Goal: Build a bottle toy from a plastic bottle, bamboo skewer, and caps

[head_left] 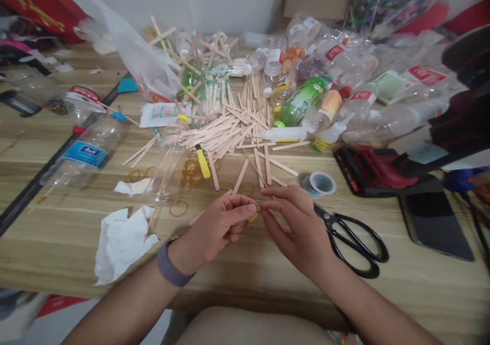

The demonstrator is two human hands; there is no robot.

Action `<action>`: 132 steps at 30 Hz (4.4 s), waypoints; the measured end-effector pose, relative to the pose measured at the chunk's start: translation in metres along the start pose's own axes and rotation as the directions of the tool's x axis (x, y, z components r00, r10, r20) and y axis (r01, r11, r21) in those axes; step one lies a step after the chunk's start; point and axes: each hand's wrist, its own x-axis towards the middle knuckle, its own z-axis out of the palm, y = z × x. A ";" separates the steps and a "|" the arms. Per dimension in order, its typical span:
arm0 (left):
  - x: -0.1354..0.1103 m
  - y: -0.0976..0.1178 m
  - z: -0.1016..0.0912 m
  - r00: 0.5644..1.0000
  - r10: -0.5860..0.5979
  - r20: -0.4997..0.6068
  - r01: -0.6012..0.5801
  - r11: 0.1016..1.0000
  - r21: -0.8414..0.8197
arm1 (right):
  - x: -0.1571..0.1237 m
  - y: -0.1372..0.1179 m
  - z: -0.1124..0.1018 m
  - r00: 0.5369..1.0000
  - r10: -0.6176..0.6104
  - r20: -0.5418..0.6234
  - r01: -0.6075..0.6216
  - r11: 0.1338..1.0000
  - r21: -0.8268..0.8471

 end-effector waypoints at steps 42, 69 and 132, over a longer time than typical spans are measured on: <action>0.000 0.000 0.001 0.970 0.106 -0.218 -0.057 0.974 0.218 | 0.003 0.003 -0.009 0.824 0.444 0.351 -0.494 0.264 0.828; -0.013 0.006 0.001 0.961 0.260 -0.097 -0.184 0.858 0.480 | 0.004 -0.006 -0.012 0.902 0.360 0.237 -0.411 0.551 0.726; -0.003 -0.005 0.002 0.989 0.117 -0.092 -0.084 0.949 0.303 | 0.000 -0.009 -0.002 0.970 -0.001 0.244 -0.088 0.931 0.354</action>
